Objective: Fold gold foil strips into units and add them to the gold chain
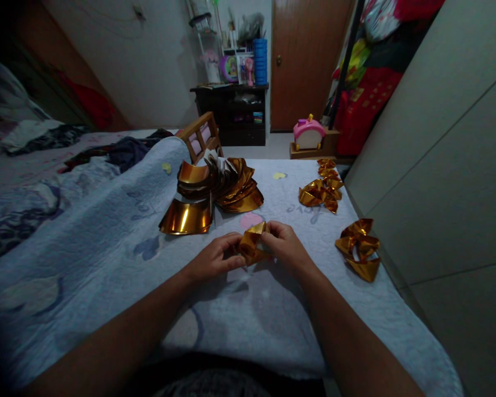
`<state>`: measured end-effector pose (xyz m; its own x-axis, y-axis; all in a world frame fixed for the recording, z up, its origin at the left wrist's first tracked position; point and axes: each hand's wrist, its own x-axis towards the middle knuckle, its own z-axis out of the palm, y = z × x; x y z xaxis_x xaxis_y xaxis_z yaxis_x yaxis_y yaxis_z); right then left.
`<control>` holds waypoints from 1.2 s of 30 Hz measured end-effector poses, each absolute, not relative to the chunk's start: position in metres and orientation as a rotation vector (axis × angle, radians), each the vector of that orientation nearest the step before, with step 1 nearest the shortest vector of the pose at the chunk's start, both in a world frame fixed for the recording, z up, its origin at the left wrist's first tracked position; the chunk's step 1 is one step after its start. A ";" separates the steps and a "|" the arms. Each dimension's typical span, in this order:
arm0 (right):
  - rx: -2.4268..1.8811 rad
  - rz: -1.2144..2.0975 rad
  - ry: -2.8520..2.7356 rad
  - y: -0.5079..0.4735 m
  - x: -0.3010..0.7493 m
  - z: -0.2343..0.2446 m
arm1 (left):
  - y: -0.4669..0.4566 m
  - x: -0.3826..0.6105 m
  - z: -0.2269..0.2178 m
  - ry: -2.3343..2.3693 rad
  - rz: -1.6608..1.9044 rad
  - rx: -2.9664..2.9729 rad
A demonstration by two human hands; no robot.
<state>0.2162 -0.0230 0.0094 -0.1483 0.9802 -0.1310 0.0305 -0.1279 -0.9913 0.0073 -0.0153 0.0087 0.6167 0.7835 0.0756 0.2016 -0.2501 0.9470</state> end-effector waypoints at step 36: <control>-1.220 1.373 -1.544 -0.025 0.209 0.008 | -0.018 0.023 0.003 0.838 0.892 1.194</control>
